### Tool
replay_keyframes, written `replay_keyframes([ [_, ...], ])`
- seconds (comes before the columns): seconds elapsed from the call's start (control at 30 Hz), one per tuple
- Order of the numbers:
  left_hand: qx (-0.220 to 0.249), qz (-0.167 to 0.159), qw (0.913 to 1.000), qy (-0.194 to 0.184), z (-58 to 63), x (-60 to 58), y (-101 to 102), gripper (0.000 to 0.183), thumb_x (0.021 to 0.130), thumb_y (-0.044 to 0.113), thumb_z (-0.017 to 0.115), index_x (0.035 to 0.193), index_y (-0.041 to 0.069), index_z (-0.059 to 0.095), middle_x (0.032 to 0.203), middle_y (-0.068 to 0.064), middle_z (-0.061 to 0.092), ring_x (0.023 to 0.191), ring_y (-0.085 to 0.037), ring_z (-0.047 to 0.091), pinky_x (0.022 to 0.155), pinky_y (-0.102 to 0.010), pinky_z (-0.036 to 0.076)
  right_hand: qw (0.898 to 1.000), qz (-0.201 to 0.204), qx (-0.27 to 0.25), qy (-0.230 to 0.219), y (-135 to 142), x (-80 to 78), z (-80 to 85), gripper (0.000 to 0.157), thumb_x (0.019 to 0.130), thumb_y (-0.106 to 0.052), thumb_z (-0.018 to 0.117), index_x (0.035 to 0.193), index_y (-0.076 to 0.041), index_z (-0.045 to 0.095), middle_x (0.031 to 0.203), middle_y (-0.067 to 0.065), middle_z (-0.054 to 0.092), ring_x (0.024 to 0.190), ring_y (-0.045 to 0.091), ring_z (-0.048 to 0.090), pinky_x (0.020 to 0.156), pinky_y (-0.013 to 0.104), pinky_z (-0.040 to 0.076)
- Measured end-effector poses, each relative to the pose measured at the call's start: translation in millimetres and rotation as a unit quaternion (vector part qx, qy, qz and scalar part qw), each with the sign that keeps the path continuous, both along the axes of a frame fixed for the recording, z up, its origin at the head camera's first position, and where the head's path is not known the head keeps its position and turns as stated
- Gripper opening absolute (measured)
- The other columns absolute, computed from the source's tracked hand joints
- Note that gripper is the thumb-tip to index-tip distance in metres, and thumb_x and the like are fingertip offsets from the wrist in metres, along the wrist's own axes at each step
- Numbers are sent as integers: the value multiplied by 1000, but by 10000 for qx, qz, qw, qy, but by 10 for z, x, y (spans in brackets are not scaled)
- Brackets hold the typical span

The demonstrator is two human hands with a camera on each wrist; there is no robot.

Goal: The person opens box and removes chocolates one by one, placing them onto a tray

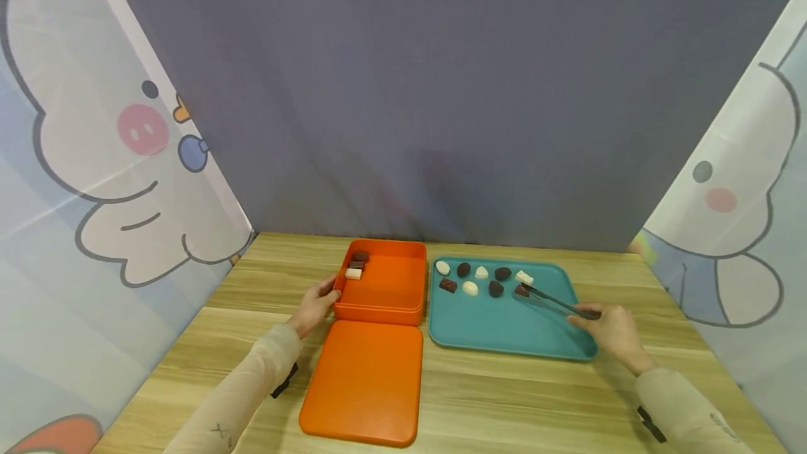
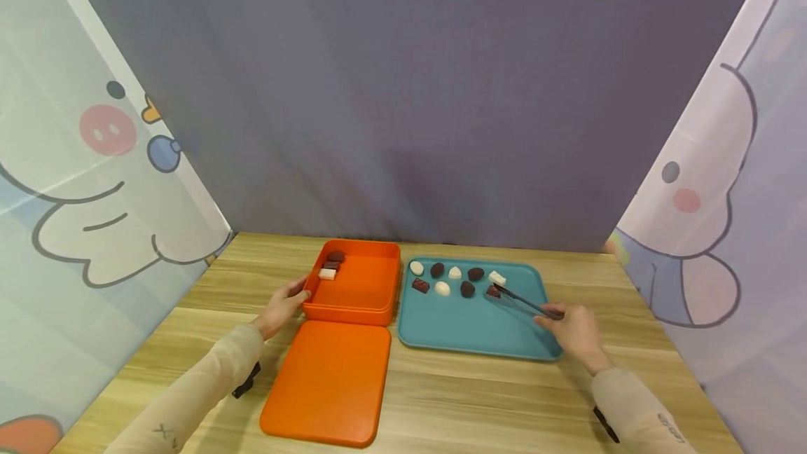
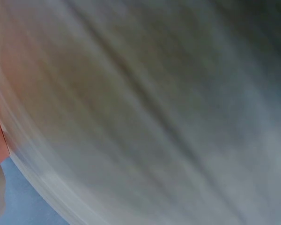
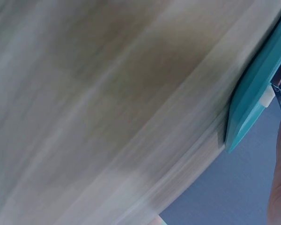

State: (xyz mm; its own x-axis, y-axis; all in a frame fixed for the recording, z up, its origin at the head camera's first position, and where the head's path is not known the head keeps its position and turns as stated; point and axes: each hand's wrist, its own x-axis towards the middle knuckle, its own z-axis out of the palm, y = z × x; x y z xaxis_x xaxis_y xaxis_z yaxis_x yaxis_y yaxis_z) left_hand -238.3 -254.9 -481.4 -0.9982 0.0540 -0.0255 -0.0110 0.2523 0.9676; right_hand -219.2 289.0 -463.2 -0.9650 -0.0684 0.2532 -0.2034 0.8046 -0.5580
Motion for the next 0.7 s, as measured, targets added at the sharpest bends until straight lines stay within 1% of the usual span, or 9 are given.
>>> replay_keyframes([
  [0.17,-7,-9,10000,-34,-8,-1,-13,52,98,9,40,146,3,22,146,-23,29,132,-36,33,107,-48,32,10000,-40,68,-7,-5,-23,13,35,77,-26,74,98,2,71,98,26,66,90,43,61,70,47,49],
  [0.33,-55,25,10000,-65,-12,-5,-17,52,98,10,40,146,3,22,146,-23,29,132,-36,33,107,-48,32,10000,11,85,-22,-3,-37,28,37,78,-28,72,99,2,70,99,27,66,92,45,60,72,50,49],
  [0.5,-74,22,9999,-85,-15,-9,-15,52,98,11,41,146,4,22,147,-21,28,132,-35,32,107,-48,32,9999,8,-90,-50,-9,-32,65,41,79,-30,71,102,4,68,99,27,66,93,44,60,73,51,50],
  [0.53,-50,4,9999,-101,11,0,-7,52,98,10,40,146,3,21,147,-22,27,133,-35,31,107,-48,31,9999,-19,-145,-35,-13,-29,80,42,79,-30,72,102,5,68,99,27,66,93,44,60,73,50,50],
  [0.7,-32,-7,9999,-150,30,3,-10,53,98,10,40,146,3,20,147,-23,27,132,-36,31,107,-49,31,9993,-123,-324,-139,-29,-24,152,48,80,-34,70,107,6,66,102,27,64,95,44,60,75,50,50],
])
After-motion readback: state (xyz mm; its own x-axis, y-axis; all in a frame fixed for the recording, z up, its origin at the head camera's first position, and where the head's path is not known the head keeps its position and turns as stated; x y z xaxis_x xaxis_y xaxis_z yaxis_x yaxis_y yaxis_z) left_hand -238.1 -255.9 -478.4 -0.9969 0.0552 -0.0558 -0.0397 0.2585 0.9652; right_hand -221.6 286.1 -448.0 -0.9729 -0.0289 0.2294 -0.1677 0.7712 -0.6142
